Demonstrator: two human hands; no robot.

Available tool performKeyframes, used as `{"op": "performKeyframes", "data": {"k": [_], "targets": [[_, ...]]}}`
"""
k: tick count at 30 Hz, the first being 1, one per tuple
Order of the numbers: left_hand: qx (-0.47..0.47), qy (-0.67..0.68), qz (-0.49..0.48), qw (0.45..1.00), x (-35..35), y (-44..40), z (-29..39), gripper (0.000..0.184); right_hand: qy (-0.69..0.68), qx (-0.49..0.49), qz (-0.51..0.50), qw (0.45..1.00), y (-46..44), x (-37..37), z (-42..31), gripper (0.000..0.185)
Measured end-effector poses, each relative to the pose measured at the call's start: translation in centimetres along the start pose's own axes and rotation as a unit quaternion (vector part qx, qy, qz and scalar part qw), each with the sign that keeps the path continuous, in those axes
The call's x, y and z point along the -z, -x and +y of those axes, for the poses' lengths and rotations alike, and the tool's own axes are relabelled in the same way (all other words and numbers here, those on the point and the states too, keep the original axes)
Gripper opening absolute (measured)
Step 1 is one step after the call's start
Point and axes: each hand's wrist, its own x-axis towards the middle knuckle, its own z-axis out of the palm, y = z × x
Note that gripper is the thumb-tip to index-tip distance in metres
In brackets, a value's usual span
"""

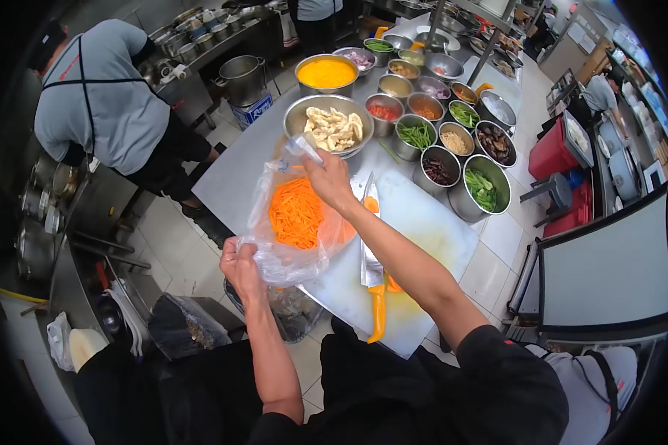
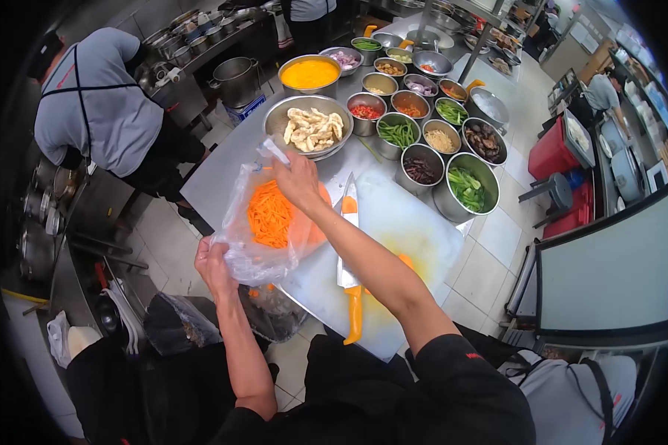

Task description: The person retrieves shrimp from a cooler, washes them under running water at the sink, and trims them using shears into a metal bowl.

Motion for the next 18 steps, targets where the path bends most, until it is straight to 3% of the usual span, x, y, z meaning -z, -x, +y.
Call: {"op": "performKeyframes", "data": {"k": [5,9,11,13,18], "targets": [[-0.046,-0.016,-0.122,0.991,-3.7,1.8,5.1,0.016,-0.138,-0.066,0.035,0.988,-1.6,2.8,-0.2,0.025],[-0.031,-0.042,-0.134,0.990,-6.3,6.3,11.5,0.015,-0.305,-0.081,-0.013,0.949,0.4,8.7,-2.7,0.018],[-0.061,-0.031,-0.189,0.980,-6.6,8.3,13.0,0.015,-0.367,-0.076,-0.035,0.926,1.5,12.0,-4.3,0.016],[-0.072,-0.020,-0.198,0.977,-7.8,9.6,13.9,0.015,-0.439,-0.060,-0.067,0.894,1.4,14.5,-5.2,0.014],[-0.071,0.004,-0.156,0.985,-11.0,12.7,11.9,0.014,-0.436,-0.007,-0.094,0.895,1.0,17.7,-2.2,0.019]]}}
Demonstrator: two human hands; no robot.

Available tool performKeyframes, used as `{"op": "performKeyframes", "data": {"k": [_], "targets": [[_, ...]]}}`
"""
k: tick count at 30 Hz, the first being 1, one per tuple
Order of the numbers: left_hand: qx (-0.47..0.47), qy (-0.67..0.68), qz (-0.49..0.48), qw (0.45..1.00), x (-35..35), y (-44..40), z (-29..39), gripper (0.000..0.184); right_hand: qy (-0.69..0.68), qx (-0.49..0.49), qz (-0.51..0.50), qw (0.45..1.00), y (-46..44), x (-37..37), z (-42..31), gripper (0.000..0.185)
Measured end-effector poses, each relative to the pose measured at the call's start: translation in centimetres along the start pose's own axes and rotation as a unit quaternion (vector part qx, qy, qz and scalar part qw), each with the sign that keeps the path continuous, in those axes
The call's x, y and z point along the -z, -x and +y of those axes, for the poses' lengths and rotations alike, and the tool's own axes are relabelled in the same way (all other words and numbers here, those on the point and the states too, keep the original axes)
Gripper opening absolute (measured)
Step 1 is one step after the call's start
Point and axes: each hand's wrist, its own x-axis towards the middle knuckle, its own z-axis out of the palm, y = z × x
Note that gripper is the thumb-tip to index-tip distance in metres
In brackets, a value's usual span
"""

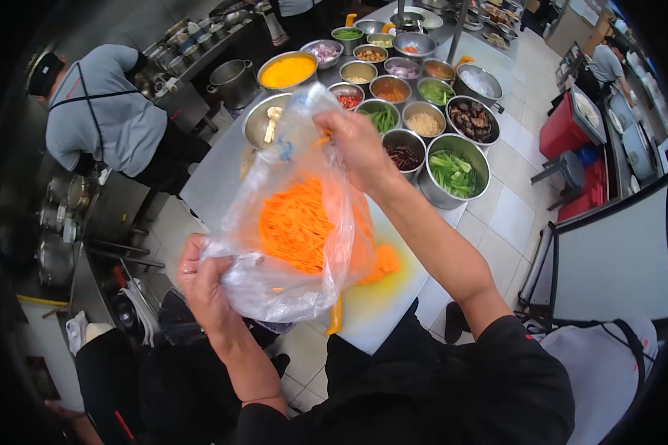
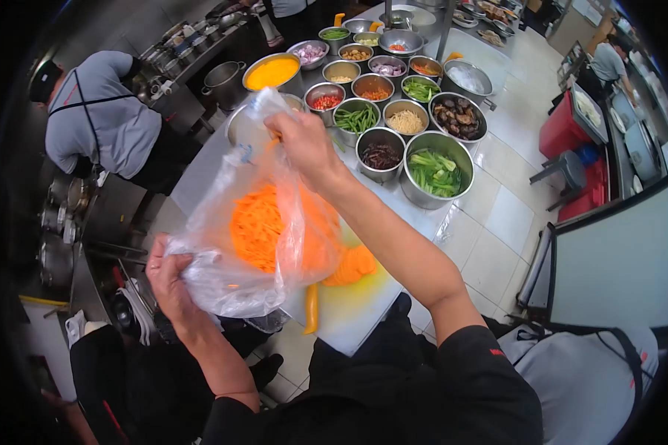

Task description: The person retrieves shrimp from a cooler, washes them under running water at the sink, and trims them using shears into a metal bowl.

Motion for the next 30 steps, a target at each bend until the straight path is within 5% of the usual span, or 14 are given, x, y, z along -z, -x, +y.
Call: {"op": "performKeyframes", "data": {"k": [5,7,8,11,12,14,16,17,18,20,22,24,29,30], "targets": [[0.049,-0.058,0.042,0.996,-0.5,3.6,-6.5,0.014,0.224,-0.008,-0.038,0.974,5.6,7.4,2.7,0.022],[0.171,-0.417,-0.050,0.891,0.7,4.1,-8.8,0.025,0.413,-0.088,-0.117,0.899,8.5,10.7,3.0,0.035],[0.161,-0.417,-0.051,0.893,0.9,4.3,-8.9,0.025,0.386,-0.061,-0.148,0.908,10.3,12.9,3.1,0.042],[0.137,-0.559,-0.150,0.804,-2.6,1.3,-7.2,0.077,0.373,-0.064,-0.131,0.916,13.8,17.9,-2.1,0.055],[0.123,-0.557,-0.166,0.804,-4.0,-1.1,-8.3,0.077,0.376,-0.105,-0.095,0.916,14.6,19.6,-4.2,0.060],[0.071,-0.531,0.010,0.844,-5.2,-8.0,-11.7,0.068,0.349,-0.030,-0.056,0.935,14.8,24.5,-6.1,0.044],[0.314,-0.306,0.061,0.897,-5.5,-14.3,-15.6,0.057,0.352,-0.045,0.024,0.934,14.9,30.2,-6.1,0.027],[0.344,-0.127,0.051,0.929,-3.5,-17.2,-19.3,0.050,0.351,-0.036,0.052,0.934,15.1,31.4,-7.2,0.027],[0.347,-0.132,0.023,0.928,-2.7,-19.8,-21.7,0.050,0.369,-0.055,0.134,0.918,15.6,32.6,-8.8,0.027],[0.399,-0.098,0.193,0.891,-2.1,-24.3,-25.6,0.054,0.390,-0.076,0.237,0.886,16.2,34.4,-10.6,0.031],[0.182,-0.096,0.039,0.978,1.5,-24.3,-30.1,0.053,0.323,-0.091,0.300,0.893,17.1,35.9,-10.1,0.033],[0.207,-0.068,0.206,0.954,-1.5,-23.3,-29.5,0.038,0.356,-0.093,0.316,0.874,18.1,36.3,-11.3,0.035],[0.162,-0.096,0.352,0.917,2.5,-25.4,-32.1,0.012,0.368,-0.162,0.361,0.842,21.3,41.3,-10.0,0.035],[0.138,-0.125,0.352,0.917,-1.7,-23.0,-27.1,0.011,0.342,-0.170,0.380,0.843,22.1,42.8,-9.4,0.033]]}}
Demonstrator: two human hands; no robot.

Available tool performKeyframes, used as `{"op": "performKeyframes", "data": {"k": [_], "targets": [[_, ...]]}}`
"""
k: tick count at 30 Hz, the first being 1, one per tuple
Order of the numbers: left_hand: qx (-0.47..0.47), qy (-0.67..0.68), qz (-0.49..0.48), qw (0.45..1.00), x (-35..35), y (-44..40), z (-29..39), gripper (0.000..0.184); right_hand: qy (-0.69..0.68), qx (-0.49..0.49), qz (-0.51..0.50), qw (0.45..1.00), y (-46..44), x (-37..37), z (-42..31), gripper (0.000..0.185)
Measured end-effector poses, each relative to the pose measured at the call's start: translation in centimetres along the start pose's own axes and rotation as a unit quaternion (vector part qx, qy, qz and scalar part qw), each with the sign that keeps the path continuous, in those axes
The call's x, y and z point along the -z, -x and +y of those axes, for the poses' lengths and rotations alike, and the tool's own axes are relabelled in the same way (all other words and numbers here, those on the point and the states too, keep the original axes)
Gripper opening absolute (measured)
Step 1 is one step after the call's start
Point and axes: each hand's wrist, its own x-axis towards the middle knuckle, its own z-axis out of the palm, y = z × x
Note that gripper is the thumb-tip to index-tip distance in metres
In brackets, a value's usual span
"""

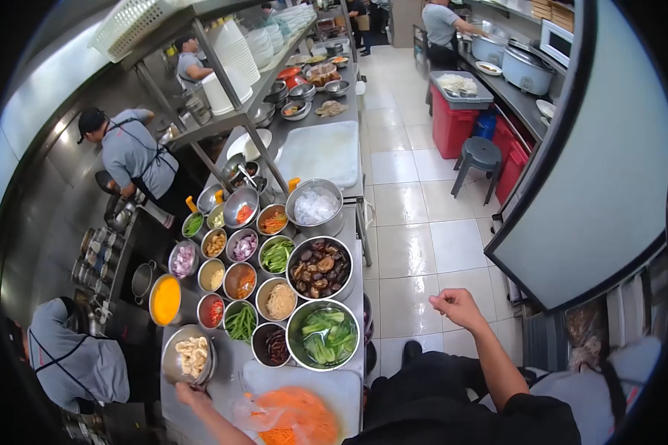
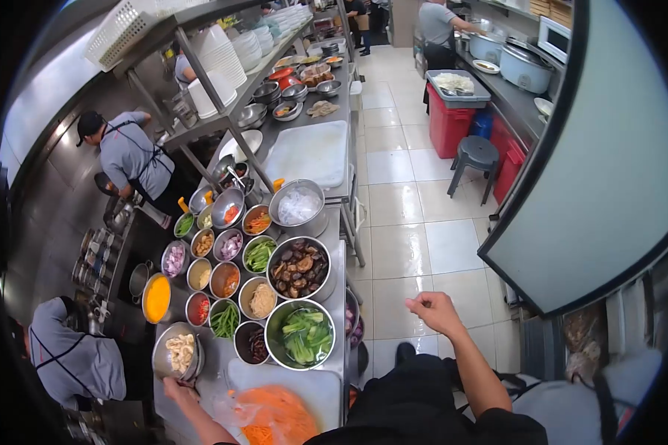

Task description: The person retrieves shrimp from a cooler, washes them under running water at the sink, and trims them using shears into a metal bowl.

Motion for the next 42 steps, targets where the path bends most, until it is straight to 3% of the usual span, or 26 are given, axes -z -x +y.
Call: {"op": "performKeyframes", "data": {"k": [2,4,6,8,9,11,13,14,15,17,18,20,22,24,26,27,29,30,32,33,34,35,36,38,40,42], "targets": [[-0.040,-0.015,0.019,0.999,1.2,2.0,2.1,0.011,-0.034,-0.026,0.009,0.999,-1.2,1.7,2.4,0.032],[-0.065,0.085,0.005,0.994,3.6,-0.5,2.5,0.012,-0.097,-0.060,0.064,0.991,-2.7,3.0,4.0,0.029],[-0.109,0.040,0.099,0.988,4.0,4.3,5.7,0.013,-0.128,-0.063,0.093,0.985,-5.4,4.5,5.5,0.027],[-0.163,0.077,0.075,0.981,6.0,4.5,7.3,0.016,-0.110,-0.133,0.141,0.975,-9.3,7.0,6.7,0.026],[-0.182,0.057,0.073,0.979,7.5,2.0,8.1,0.017,-0.039,-0.160,0.134,0.977,-12.1,8.5,7.0,0.024],[-0.188,0.025,0.062,0.980,8.7,2.4,9.9,0.018,0.141,-0.059,0.094,0.984,-19.0,10.7,5.2,0.028],[-0.179,0.017,0.058,0.982,4.5,13.4,13.3,0.013,0.130,0.218,0.146,0.956,-26.1,9.9,-0.4,0.033],[-0.175,0.014,0.056,0.983,2.2,19.4,15.1,0.010,0.098,0.260,0.098,0.956,-29.6,9.6,-4.9,0.036],[-0.174,0.019,0.068,0.982,2.4,20.0,15.3,0.010,0.074,0.344,0.073,0.933,-34.5,8.4,-7.8,0.039],[-0.099,0.015,-0.035,0.994,2.3,20.3,15.6,0.007,0.090,0.433,0.047,0.896,-39.7,5.9,-18.5,0.040],[-0.099,0.023,-0.026,0.994,1.4,21.7,15.3,0.007,0.088,0.497,0.040,0.862,-42.8,4.2,-23.0,0.041],[-0.055,0.087,-0.076,0.992,-1.9,25.6,13.8,0.005,0.085,0.618,0.075,0.778,-48.4,0.0,-31.7,0.041],[-0.051,0.107,-0.114,0.986,-4.7,27.9,11.3,0.006,0.074,0.677,0.078,0.728,-52.4,-3.2,-39.7,0.042],[0.036,0.086,-0.139,0.986,-6.9,29.8,9.1,0.022,0.098,0.670,0.087,0.731,-55.9,-5.7,-46.4,0.043],[0.006,-0.020,-0.094,0.995,-13.3,37.4,9.9,0.067,0.131,0.662,0.106,0.730,-59.6,-7.5,-51.8,0.044],[0.010,-0.015,-0.098,0.995,-14.5,36.3,8.2,0.067,0.154,0.656,0.121,0.729,-61.4,-8.2,-53.9,0.045],[0.078,-0.036,-0.069,0.994,-15.7,34.4,3.0,0.042,0.197,0.636,0.114,0.738,-64.1,-8.8,-57.3,0.046],[0.087,-0.030,-0.070,0.993,-18.4,36.3,3.0,0.042,0.232,0.614,0.109,0.746,-65.3,-9.1,-58.8,0.048],[0.024,-0.059,-0.101,0.993,-24.2,41.4,5.0,0.032,0.239,0.629,0.113,0.731,-67.3,-9.1,-60.7,0.045],[0.055,-0.080,-0.148,0.984,-25.5,41.4,4.7,0.031,0.325,0.612,0.057,0.719,-67.7,-8.7,-61.4,0.038],[0.062,-0.075,-0.131,0.987,-27.3,42.4,5.0,0.029,0.406,0.589,-0.001,0.699,-68.6,-8.6,-61.9,0.031],[0.000,-0.122,-0.122,0.985,-28.0,42.4,4.1,0.029,0.356,0.660,0.001,0.661,-70.9,-9.2,-62.3,0.027],[-0.058,-0.169,-0.109,0.978,-28.6,42.6,3.0,0.030,0.351,0.665,-0.007,0.659,-72.7,-9.3,-62.5,0.027],[-0.008,-0.089,-0.056,0.994,-32.7,46.2,5.5,0.031,0.338,0.722,-0.063,0.600,-72.2,-8.6,-63.2,0.030],[0.007,-0.010,-0.040,0.999,-35.8,48.7,5.8,0.046,0.319,0.746,-0.087,0.579,-73.6,-9.4,-63.6,0.030],[0.030,-0.050,0.004,0.998,-38.2,51.0,6.4,0.052,0.274,0.755,-0.199,0.561,-74.5,-10.0,-64.8,0.030]]}}
